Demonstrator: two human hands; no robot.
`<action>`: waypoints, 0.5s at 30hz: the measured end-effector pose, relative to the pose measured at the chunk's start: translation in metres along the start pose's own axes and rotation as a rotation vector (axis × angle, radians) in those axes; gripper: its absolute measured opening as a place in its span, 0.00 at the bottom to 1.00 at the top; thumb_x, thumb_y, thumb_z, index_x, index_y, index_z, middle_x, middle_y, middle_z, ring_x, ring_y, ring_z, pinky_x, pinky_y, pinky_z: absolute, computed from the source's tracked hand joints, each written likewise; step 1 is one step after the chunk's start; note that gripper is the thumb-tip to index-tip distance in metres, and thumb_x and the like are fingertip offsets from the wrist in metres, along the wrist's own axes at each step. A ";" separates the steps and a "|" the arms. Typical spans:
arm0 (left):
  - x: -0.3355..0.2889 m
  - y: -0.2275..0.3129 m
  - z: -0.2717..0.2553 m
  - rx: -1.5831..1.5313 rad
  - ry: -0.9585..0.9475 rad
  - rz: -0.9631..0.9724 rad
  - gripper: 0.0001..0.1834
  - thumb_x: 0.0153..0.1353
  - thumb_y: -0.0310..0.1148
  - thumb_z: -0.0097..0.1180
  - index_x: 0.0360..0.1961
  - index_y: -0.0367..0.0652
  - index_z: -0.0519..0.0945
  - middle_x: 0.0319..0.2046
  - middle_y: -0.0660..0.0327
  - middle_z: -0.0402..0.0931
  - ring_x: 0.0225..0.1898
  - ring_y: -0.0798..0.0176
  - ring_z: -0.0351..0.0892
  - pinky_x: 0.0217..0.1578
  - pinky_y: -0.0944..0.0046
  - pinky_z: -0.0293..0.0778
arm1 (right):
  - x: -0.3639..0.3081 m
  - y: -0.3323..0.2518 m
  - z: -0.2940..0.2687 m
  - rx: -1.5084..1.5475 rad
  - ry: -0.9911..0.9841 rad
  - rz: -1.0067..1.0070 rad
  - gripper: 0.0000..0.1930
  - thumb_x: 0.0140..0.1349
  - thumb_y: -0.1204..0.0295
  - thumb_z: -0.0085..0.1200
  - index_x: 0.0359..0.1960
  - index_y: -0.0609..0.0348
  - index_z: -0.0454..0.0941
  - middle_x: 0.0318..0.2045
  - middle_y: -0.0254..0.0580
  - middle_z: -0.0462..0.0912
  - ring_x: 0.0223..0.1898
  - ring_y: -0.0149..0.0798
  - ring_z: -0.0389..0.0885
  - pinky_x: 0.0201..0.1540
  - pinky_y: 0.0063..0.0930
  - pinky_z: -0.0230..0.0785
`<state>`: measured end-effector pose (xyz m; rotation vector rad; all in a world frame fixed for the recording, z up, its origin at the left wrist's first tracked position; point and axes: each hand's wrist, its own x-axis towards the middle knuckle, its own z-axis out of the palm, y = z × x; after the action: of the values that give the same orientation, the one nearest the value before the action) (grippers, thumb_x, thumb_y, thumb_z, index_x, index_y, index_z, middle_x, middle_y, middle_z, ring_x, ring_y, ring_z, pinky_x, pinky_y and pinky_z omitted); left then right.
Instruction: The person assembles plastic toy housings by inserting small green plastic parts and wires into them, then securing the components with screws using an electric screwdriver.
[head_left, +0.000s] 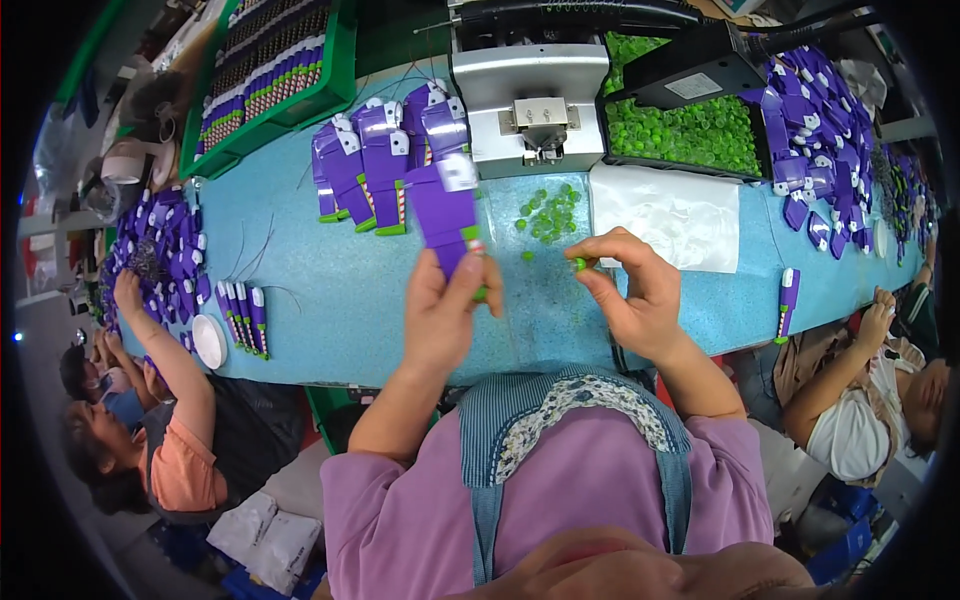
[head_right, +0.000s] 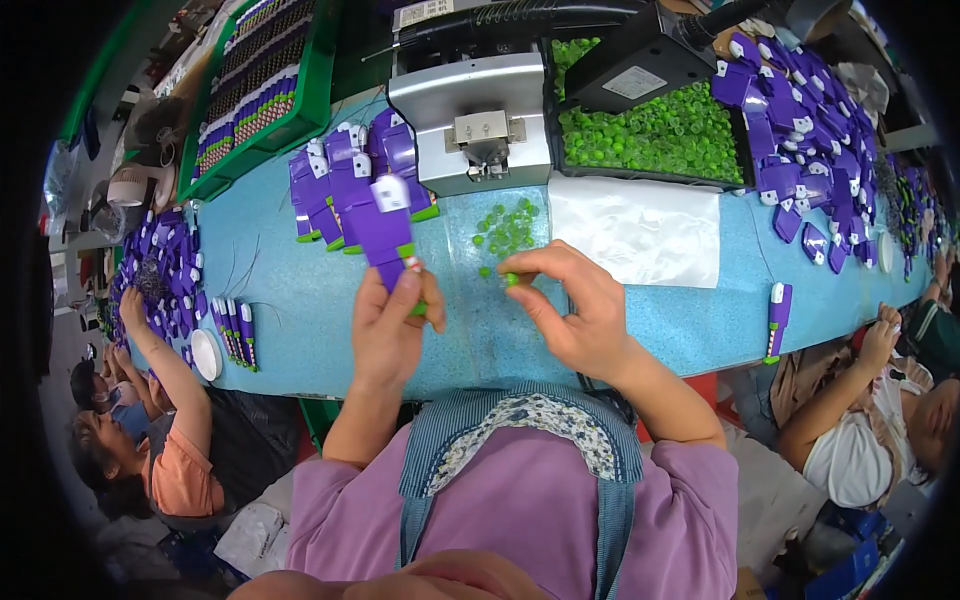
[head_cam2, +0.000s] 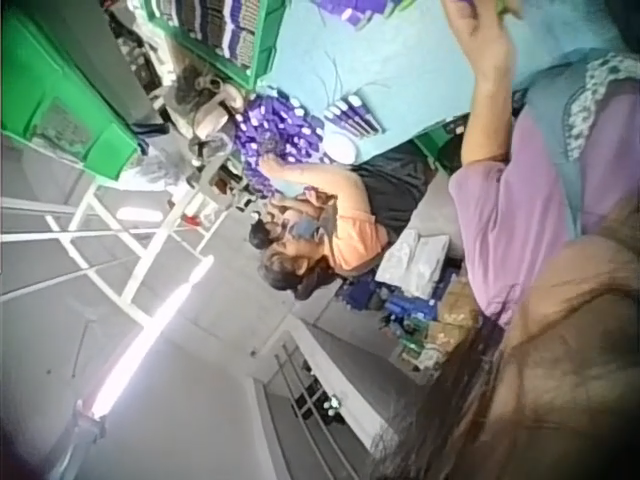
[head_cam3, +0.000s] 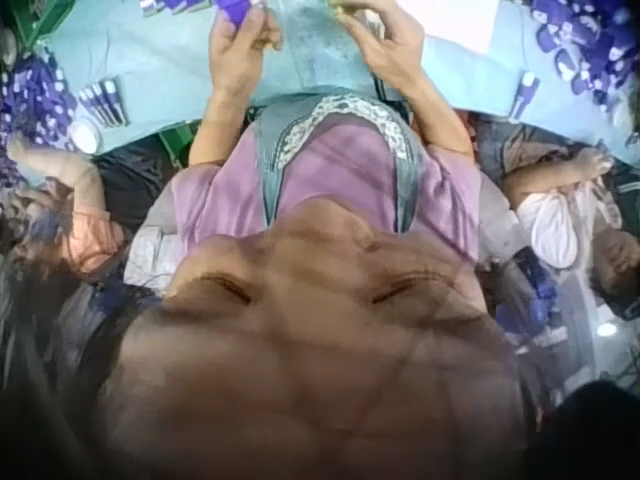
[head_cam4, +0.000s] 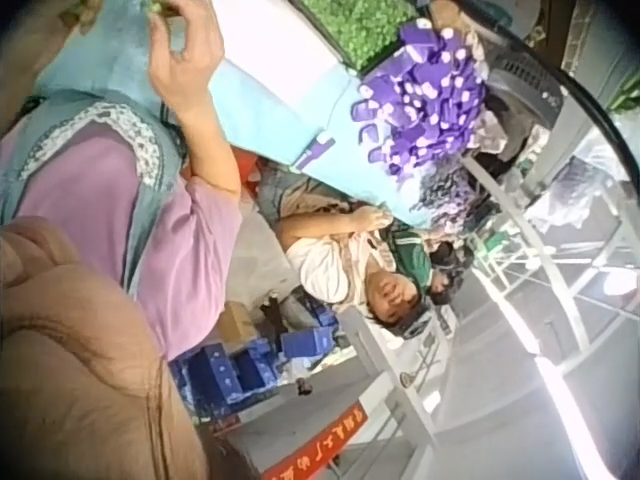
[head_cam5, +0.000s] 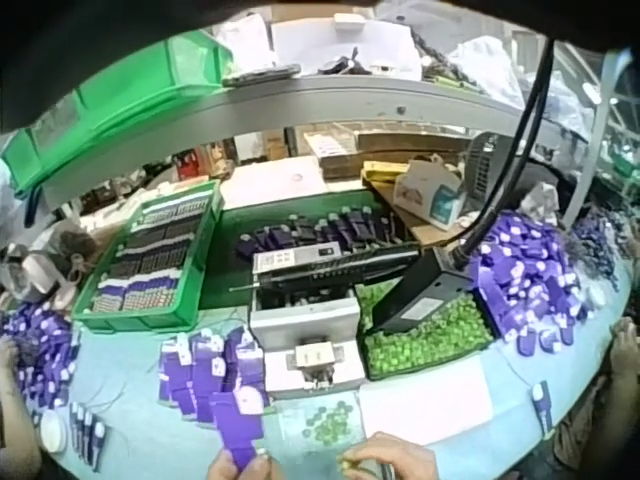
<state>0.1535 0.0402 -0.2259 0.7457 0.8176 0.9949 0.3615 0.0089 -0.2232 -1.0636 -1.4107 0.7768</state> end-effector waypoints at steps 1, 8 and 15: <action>-0.003 0.000 0.012 0.007 -0.001 -0.060 0.12 0.65 0.32 0.52 0.46 0.39 0.68 0.29 0.57 0.73 0.23 0.69 0.68 0.22 0.69 0.66 | 0.003 -0.004 0.001 -0.057 -0.023 -0.082 0.15 0.51 0.86 0.60 0.41 0.65 0.75 0.35 0.46 0.82 0.32 0.40 0.80 0.35 0.28 0.73; 0.009 0.000 0.036 -0.015 -0.116 -0.264 0.17 0.56 0.27 0.65 0.41 0.40 0.70 0.30 0.62 0.76 0.21 0.76 0.68 0.18 0.75 0.61 | 0.005 -0.018 -0.001 -0.255 -0.087 -0.236 0.17 0.47 0.88 0.60 0.41 0.63 0.75 0.36 0.47 0.83 0.35 0.43 0.80 0.35 0.30 0.73; 0.016 -0.006 0.036 -0.075 -0.126 -0.317 0.17 0.56 0.27 0.65 0.41 0.39 0.70 0.30 0.62 0.77 0.21 0.75 0.67 0.17 0.75 0.60 | 0.002 -0.013 -0.008 -0.151 -0.038 -0.037 0.14 0.46 0.82 0.64 0.37 0.66 0.77 0.34 0.46 0.82 0.32 0.43 0.80 0.34 0.31 0.72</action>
<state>0.1924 0.0467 -0.2171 0.5857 0.7569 0.6834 0.3675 0.0047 -0.2101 -1.1398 -1.5366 0.6754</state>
